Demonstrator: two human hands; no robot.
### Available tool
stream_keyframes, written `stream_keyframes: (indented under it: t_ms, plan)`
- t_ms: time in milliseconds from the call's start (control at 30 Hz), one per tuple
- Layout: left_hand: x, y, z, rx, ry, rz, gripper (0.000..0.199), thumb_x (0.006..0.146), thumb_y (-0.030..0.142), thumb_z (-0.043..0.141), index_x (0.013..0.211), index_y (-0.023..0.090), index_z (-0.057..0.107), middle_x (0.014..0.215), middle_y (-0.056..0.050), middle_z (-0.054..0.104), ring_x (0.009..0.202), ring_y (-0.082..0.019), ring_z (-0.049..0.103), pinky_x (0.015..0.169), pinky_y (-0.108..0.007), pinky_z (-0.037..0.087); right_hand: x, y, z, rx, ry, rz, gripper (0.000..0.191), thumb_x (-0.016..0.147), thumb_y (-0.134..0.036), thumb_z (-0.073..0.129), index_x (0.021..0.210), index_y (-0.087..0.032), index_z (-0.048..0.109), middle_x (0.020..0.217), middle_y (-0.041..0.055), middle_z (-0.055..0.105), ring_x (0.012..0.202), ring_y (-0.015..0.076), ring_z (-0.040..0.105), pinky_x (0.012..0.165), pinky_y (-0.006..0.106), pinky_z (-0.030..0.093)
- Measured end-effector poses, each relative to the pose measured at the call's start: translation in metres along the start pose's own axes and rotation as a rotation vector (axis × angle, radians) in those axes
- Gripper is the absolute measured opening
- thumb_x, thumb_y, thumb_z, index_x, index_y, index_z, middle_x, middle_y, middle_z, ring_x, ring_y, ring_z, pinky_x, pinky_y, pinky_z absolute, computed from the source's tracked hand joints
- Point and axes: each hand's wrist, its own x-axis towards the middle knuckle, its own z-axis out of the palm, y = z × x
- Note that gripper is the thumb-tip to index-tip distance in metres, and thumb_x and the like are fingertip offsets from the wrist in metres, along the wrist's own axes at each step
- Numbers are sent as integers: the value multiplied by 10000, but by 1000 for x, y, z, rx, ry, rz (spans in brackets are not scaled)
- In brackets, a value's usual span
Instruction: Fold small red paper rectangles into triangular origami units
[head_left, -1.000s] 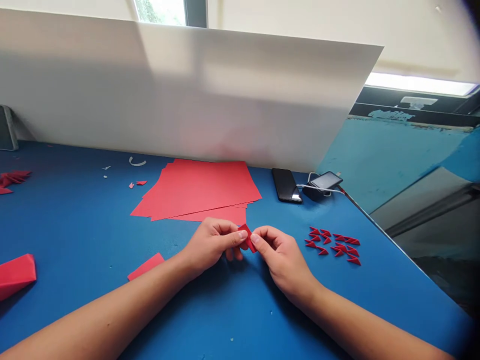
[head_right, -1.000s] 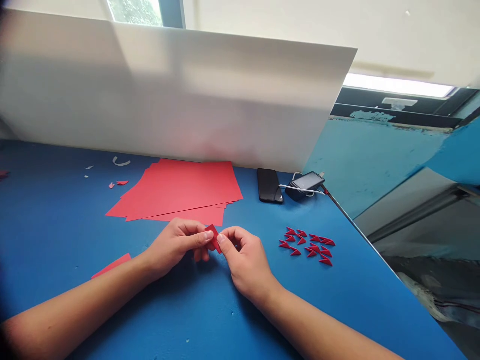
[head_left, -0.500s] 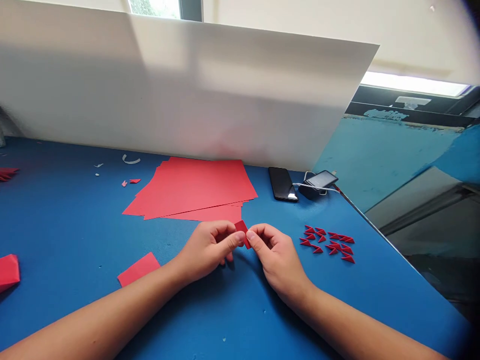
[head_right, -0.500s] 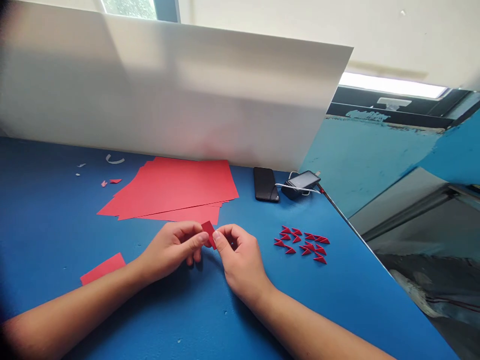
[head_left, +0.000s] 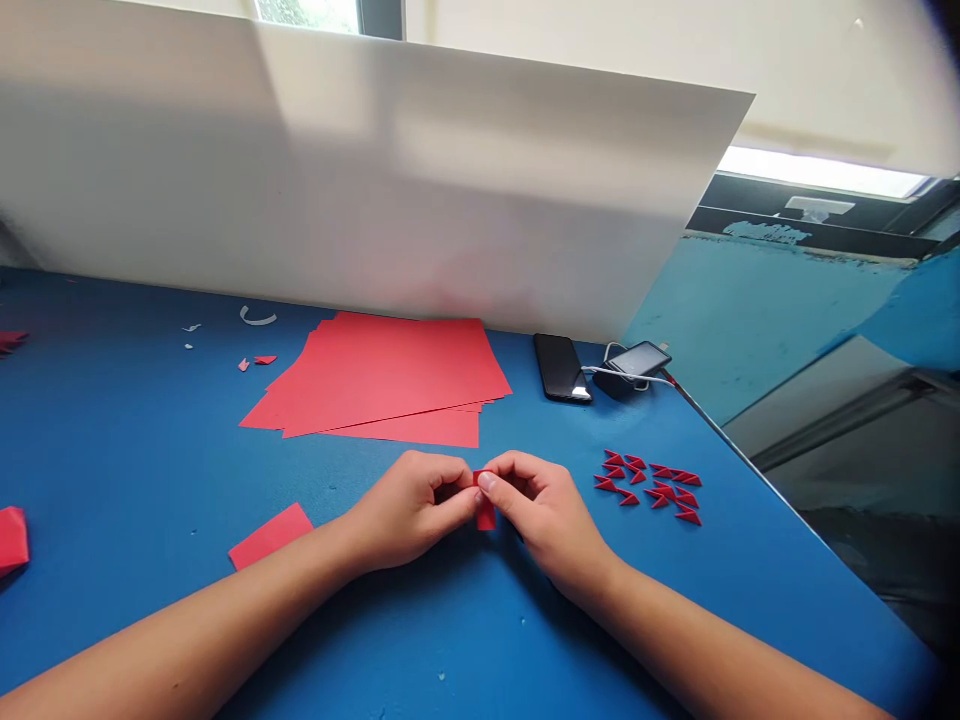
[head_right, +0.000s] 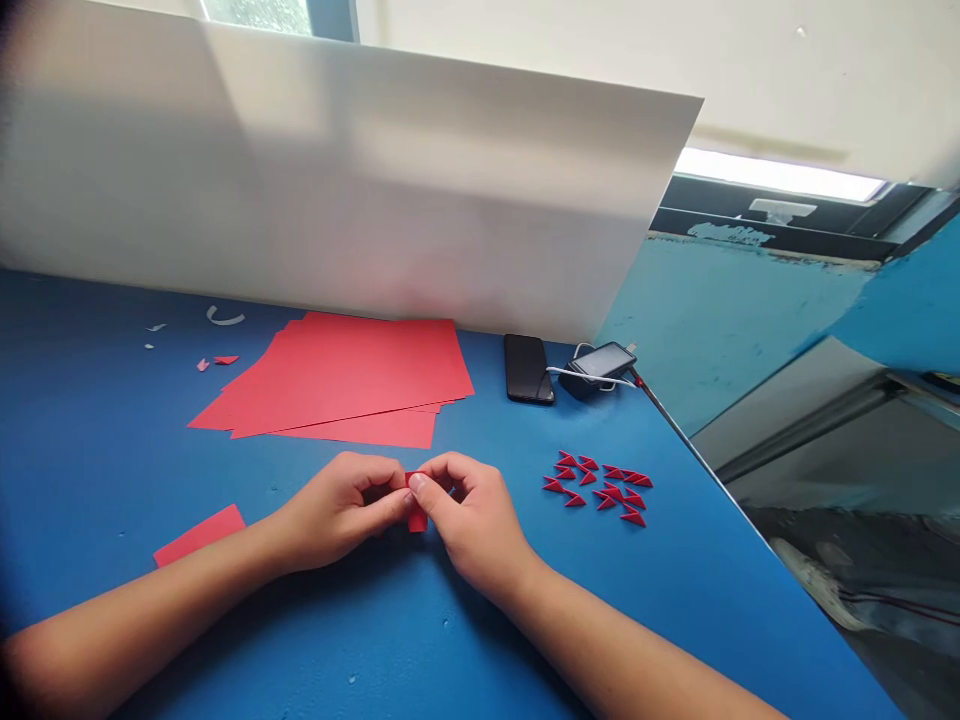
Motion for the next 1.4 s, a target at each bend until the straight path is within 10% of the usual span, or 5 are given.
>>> stream_keyframes:
  t_ms: [267, 533, 1400]
  plan:
    - [0, 6, 0, -6, 15, -10, 339, 927, 364, 426, 739, 155, 617, 584, 17, 560, 537, -97, 464, 510, -208, 322, 0, 0, 1, 25, 168, 24, 220, 814, -365, 625, 772, -151, 654, 733, 26, 648, 660, 132, 548, 605, 243, 425]
    - [-1, 6, 0, 55, 34, 143, 254, 907, 252, 445, 709, 156, 571, 649, 18, 544, 592, -90, 455, 579, -196, 347, 1, 2, 1, -49, 70, -9, 227, 838, -364, 605, 791, -150, 662, 707, 26, 641, 629, 121, 516, 591, 239, 396]
    - [6, -13, -12, -732, 142, -193, 213, 804, 307, 638, 704, 141, 552, 623, 10, 620, 417, -71, 518, 396, -180, 386, 6, 11, -6, 171, 194, 147, 204, 748, -319, 607, 631, -182, 513, 462, -64, 431, 439, 84, 337, 444, 229, 253]
